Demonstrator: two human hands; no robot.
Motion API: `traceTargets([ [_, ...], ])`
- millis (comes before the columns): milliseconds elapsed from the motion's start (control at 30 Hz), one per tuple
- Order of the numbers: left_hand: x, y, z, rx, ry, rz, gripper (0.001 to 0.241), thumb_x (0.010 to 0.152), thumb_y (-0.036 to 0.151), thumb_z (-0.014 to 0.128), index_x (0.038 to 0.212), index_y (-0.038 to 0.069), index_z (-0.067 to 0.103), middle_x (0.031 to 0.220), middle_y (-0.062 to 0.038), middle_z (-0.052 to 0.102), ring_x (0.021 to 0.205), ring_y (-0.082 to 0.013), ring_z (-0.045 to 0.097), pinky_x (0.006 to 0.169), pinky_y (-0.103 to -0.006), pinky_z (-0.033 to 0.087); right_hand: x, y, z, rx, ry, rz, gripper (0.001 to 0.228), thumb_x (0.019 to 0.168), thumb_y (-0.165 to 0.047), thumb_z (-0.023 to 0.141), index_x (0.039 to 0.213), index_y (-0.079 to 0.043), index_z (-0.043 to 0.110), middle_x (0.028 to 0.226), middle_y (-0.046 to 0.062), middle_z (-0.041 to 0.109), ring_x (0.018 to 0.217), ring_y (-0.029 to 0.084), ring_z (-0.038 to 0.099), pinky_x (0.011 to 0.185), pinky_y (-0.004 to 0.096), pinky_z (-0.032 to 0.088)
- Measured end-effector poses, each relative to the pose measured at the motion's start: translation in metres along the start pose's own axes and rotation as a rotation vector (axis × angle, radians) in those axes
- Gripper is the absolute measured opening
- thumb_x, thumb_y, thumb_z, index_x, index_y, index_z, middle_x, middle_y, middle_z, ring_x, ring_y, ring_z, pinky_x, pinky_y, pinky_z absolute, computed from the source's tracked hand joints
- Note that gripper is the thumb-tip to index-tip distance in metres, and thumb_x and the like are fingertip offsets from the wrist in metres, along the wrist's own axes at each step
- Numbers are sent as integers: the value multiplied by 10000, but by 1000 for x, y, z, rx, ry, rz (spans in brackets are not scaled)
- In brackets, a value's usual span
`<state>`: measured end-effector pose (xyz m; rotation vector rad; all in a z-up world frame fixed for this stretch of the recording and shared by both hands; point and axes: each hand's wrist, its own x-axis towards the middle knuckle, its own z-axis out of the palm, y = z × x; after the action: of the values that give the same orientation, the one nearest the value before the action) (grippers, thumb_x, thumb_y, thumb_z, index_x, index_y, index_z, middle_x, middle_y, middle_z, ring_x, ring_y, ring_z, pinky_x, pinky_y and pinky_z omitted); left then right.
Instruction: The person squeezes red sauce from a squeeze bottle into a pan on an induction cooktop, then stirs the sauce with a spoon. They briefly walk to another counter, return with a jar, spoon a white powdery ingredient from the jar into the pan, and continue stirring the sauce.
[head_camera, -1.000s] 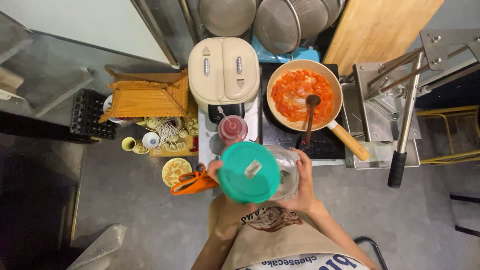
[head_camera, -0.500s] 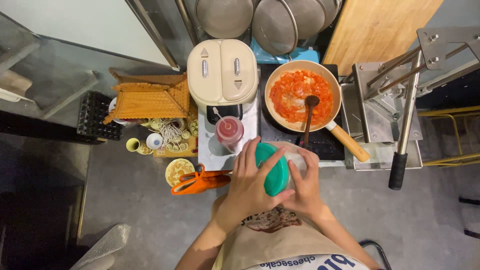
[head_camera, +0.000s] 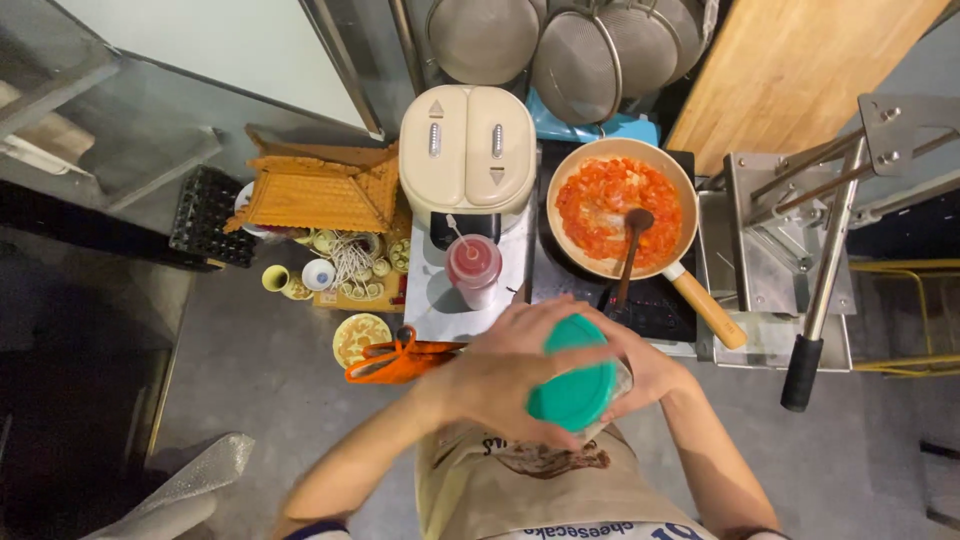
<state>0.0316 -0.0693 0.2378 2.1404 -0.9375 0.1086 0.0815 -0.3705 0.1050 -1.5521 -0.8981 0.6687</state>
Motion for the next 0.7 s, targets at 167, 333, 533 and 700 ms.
traceTargets([
  [167, -32, -138, 23, -8, 677, -390, 381, 1035, 155, 678, 1398, 56, 616, 1441, -111, 636, 1348, -274, 623, 1138, -396, 500, -14, 21, 0, 251, 146, 47, 1406, 496, -342, 1014, 1613, 34, 247, 1604, 174, 406, 1488, 278, 388, 1243, 424, 284],
  [333, -25, -215, 33, -626, 721, -712, 289, 1039, 210, 625, 1277, 78, 717, 1098, -43, 782, 999, -98, 705, 855, -237, 547, -9, 5, 3, 32, 338, 79, 1305, 459, -281, 971, 1578, 3, 364, 1593, 132, 430, 1500, 262, 374, 1246, 394, 240],
  [533, -13, -147, 20, -367, 659, -539, 178, 921, 86, 770, 1093, 57, 803, 962, -92, 768, 827, -132, 677, 730, -267, 532, 11, 0, 13, 8, 443, 125, 1273, 483, -225, 962, 1581, -20, 351, 1593, 116, 429, 1504, 250, 361, 1250, 384, 218],
  [700, -9, -122, 11, -142, 672, -428, 150, 906, 51, 758, 1054, 47, 780, 995, -91, 770, 887, -185, 733, 787, -299, 579, 32, 5, 22, -15, 518, 108, 1248, 523, -174, 957, 1588, -23, 325, 1592, 108, 417, 1512, 244, 340, 1254, 380, 206],
])
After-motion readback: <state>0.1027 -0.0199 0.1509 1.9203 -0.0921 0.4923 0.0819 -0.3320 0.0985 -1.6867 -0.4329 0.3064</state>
